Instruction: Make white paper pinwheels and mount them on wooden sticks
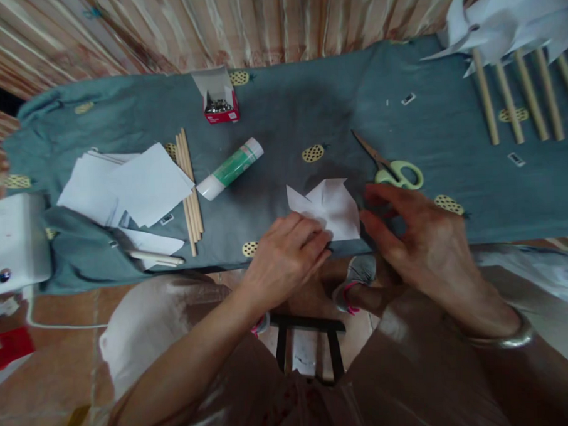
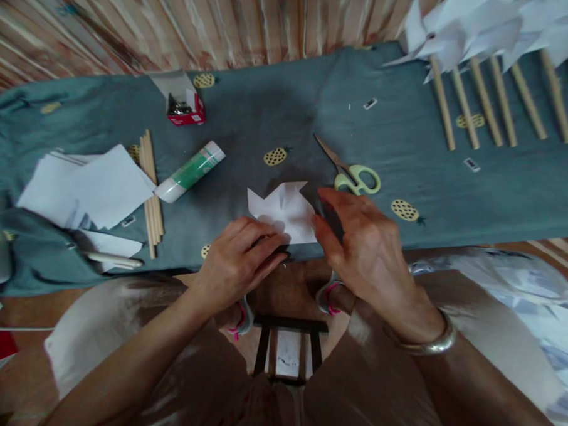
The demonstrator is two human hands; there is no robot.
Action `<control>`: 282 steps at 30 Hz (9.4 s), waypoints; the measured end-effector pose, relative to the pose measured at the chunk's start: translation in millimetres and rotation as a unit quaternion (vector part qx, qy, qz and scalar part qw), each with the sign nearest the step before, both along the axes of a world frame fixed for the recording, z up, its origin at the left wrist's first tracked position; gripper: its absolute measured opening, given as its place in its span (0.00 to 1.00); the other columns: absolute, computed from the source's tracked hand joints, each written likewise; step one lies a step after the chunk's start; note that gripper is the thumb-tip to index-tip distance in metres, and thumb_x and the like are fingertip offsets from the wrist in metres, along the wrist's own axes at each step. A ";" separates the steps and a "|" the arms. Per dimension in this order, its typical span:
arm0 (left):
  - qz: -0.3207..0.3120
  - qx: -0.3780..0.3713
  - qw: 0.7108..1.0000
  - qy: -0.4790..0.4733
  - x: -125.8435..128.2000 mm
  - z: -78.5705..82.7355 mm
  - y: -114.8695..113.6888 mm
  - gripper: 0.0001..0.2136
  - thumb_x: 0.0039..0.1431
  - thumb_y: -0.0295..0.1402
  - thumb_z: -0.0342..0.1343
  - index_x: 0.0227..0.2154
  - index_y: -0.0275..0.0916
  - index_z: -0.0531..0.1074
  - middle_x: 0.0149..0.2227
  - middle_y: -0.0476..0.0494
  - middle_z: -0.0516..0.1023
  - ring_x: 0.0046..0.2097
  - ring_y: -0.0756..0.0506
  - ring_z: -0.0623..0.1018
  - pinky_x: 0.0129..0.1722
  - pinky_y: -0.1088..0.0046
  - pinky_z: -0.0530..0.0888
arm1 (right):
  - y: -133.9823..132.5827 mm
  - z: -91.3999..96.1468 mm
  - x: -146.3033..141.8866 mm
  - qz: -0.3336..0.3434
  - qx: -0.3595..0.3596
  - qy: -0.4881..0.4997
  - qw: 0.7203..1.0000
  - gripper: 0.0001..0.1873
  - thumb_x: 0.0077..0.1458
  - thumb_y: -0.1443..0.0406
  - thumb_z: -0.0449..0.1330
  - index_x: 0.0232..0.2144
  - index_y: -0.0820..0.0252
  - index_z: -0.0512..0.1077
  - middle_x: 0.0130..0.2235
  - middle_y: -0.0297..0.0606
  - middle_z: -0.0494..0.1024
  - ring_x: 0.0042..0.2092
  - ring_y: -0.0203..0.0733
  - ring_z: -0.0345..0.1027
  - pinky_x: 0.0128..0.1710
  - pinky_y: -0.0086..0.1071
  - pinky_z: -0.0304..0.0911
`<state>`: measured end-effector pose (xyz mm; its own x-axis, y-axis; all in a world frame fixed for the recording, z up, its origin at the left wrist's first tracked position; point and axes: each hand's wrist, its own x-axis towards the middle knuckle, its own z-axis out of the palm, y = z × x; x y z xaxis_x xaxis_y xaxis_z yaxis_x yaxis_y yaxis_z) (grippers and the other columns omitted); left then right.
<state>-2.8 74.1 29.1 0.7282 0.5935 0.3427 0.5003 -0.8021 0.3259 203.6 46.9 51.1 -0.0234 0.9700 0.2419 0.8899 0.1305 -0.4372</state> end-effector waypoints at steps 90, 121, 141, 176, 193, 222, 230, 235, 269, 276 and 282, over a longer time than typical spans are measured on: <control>0.020 -0.119 0.987 -0.104 1.4 -7.7 -10.4 0.10 0.62 0.24 0.52 0.44 0.35 0.75 0.41 0.41 0.79 0.42 0.46 0.77 0.41 0.68 0.78 | -8.0 -10.0 -25.3 0.062 -0.077 0.014 0.995 0.11 0.60 0.68 0.54 0.28 0.60 0.74 0.25 0.36 0.75 0.27 0.40 0.70 0.28 0.32 0.56; 0.016 -0.103 0.988 -0.113 2.8 -9.6 -8.4 0.08 0.61 0.23 0.53 0.41 0.32 0.75 0.38 0.41 0.79 0.41 0.46 0.77 0.40 0.70 0.78 | -6.8 -12.1 -27.9 0.043 -0.082 -0.005 0.996 0.08 0.59 0.67 0.55 0.29 0.59 0.73 0.25 0.36 0.75 0.27 0.41 0.70 0.28 0.33 0.56; 0.019 -0.102 0.989 -0.102 3.5 -6.9 -8.4 0.08 0.63 0.24 0.51 0.39 0.34 0.75 0.38 0.42 0.79 0.40 0.47 0.77 0.40 0.70 0.77 | -12.4 -12.1 -25.6 0.168 -0.028 -0.060 0.984 0.14 0.61 0.71 0.48 0.43 0.66 0.71 0.28 0.40 0.78 0.30 0.42 0.70 0.29 0.34 0.58; 0.047 -0.027 0.997 -0.050 -10.5 -7.0 4.4 0.07 0.64 0.26 0.52 0.40 0.35 0.74 0.39 0.41 0.78 0.40 0.46 0.75 0.39 0.68 0.76 | -1.2 8.1 3.3 0.014 0.006 0.027 1.000 0.12 0.60 0.67 0.55 0.42 0.56 0.76 0.36 0.41 0.82 0.36 0.46 0.76 0.38 0.39 0.69; 0.041 -0.042 0.996 -0.065 -7.9 -4.9 6.4 0.09 0.64 0.25 0.51 0.43 0.34 0.74 0.41 0.40 0.78 0.43 0.44 0.74 0.42 0.66 0.73 | 9.4 -13.0 11.0 0.070 -0.067 0.161 0.982 0.07 0.55 0.68 0.60 0.34 0.55 0.78 0.57 0.40 0.72 0.59 0.50 0.66 0.59 0.51 0.60; 0.022 -0.048 0.999 -0.002 -5.1 -5.5 2.6 0.08 0.66 0.30 0.51 0.43 0.39 0.75 0.44 0.44 0.78 0.48 0.43 0.70 0.45 0.63 0.63 | 10.4 -25.0 -16.7 0.113 0.045 0.086 0.989 0.05 0.58 0.67 0.59 0.32 0.52 0.74 0.59 0.39 0.68 0.62 0.53 0.59 0.58 0.52 0.62; 0.021 -0.049 0.999 -0.005 -5.0 -4.9 2.4 0.09 0.66 0.31 0.50 0.42 0.39 0.75 0.44 0.45 0.79 0.48 0.44 0.70 0.47 0.63 0.63 | 9.7 -25.8 -22.4 0.099 0.056 0.091 0.989 0.07 0.58 0.70 0.57 0.30 0.56 0.73 0.57 0.44 0.70 0.61 0.54 0.60 0.59 0.54 0.61; 0.021 -0.049 0.998 -0.015 -5.0 -3.7 2.4 0.09 0.66 0.29 0.51 0.41 0.38 0.75 0.43 0.45 0.80 0.48 0.44 0.70 0.47 0.63 0.63 | 10.4 -26.9 -24.0 0.103 0.062 0.075 0.990 0.08 0.58 0.70 0.57 0.29 0.55 0.72 0.56 0.44 0.71 0.60 0.53 0.61 0.58 0.54 0.62; 0.025 -0.054 0.998 0.002 -3.4 -3.8 -0.7 0.10 0.66 0.31 0.50 0.43 0.40 0.75 0.44 0.44 0.79 0.50 0.43 0.70 0.48 0.62 0.62 | 8.4 -25.8 -26.2 0.106 0.062 0.074 0.990 0.07 0.59 0.69 0.56 0.33 0.57 0.74 0.55 0.46 0.71 0.59 0.53 0.62 0.58 0.52 0.60; 0.025 -0.059 0.998 0.008 -3.4 -3.1 -0.7 0.10 0.67 0.30 0.49 0.43 0.40 0.76 0.43 0.44 0.79 0.50 0.43 0.70 0.48 0.62 0.61 | 6.8 -25.8 -26.0 0.129 0.059 0.044 0.989 0.10 0.60 0.71 0.53 0.35 0.58 0.75 0.56 0.47 0.69 0.61 0.52 0.59 0.59 0.50 0.61; 0.026 -0.064 0.998 -0.012 -2.8 -2.5 -1.4 0.10 0.66 0.30 0.49 0.43 0.39 0.75 0.43 0.44 0.79 0.49 0.43 0.70 0.47 0.62 0.61 | -3.2 -25.6 -24.0 0.151 0.006 0.045 0.987 0.17 0.60 0.70 0.50 0.47 0.49 0.71 0.64 0.39 0.61 0.68 0.55 0.48 0.62 0.59 0.54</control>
<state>-5.6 72.7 26.6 0.6884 0.6699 0.2779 0.5307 -0.7265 0.4365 179.6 43.7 25.5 -0.2898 0.9187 0.2683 0.7673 0.3906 -0.5087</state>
